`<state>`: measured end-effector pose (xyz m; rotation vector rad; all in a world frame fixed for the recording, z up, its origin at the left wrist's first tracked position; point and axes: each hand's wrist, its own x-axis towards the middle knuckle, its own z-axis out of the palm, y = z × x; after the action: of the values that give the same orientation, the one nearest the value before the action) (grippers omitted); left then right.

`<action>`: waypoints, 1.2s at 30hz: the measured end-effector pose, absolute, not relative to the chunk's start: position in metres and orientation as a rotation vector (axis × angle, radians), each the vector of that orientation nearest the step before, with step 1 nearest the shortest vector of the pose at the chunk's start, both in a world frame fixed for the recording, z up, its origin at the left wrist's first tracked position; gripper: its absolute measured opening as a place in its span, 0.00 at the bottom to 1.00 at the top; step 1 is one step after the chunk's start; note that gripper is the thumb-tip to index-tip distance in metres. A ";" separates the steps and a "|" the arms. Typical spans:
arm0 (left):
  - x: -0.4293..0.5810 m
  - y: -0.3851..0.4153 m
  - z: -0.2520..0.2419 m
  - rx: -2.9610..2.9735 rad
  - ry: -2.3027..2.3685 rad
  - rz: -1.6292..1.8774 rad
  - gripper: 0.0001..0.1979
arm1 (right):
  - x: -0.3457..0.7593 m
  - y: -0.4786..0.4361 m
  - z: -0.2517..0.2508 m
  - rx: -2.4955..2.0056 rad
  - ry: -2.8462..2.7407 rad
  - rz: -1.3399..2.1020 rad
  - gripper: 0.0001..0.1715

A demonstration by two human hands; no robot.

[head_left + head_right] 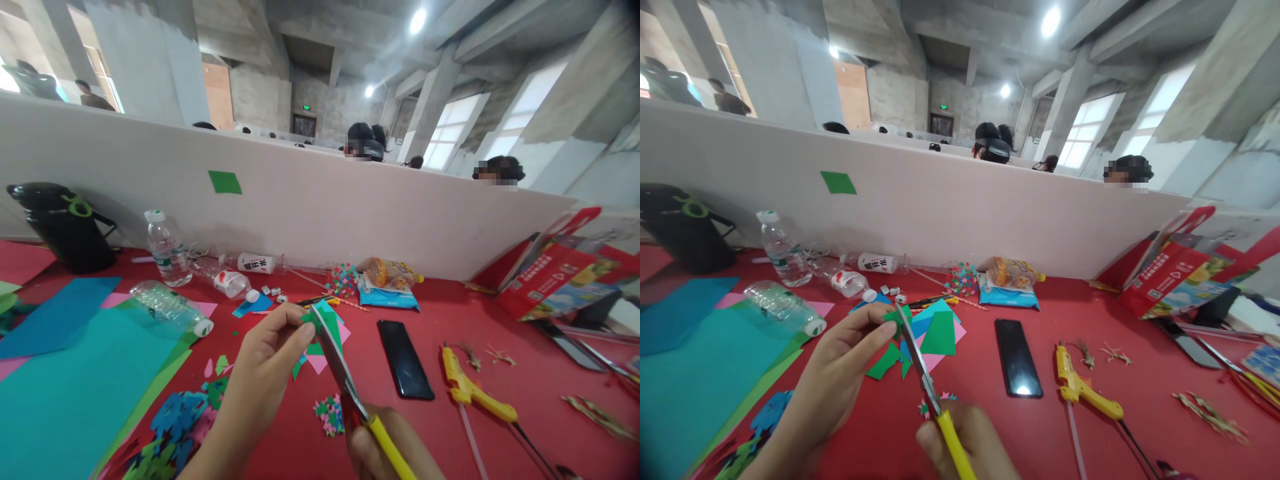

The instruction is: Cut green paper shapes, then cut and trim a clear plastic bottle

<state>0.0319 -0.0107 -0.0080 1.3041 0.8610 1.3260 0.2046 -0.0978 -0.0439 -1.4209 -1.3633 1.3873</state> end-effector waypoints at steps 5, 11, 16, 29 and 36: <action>0.031 0.000 -0.013 1.388 0.907 1.272 0.06 | 0.204 -0.092 -0.039 -1.381 -1.276 1.254 0.36; 0.036 -0.007 -0.016 1.600 0.940 1.095 0.10 | 0.198 -0.072 -0.019 -1.272 -1.198 1.037 0.24; 0.037 -0.029 -0.027 1.654 0.961 1.048 0.10 | 0.191 -0.070 -0.020 -1.209 -1.187 1.041 0.20; 0.018 -0.052 -0.041 1.792 1.116 0.850 0.10 | 0.212 -0.097 -0.077 -1.259 -1.114 1.061 0.14; -0.033 -0.036 -0.056 1.914 1.414 0.543 0.15 | 0.225 -0.096 -0.067 -1.309 -1.099 1.067 0.11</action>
<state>-0.0332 -0.0358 -0.0557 1.9137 1.4142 0.5432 0.2253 -0.0959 -0.0671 -1.3094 -1.0986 1.0673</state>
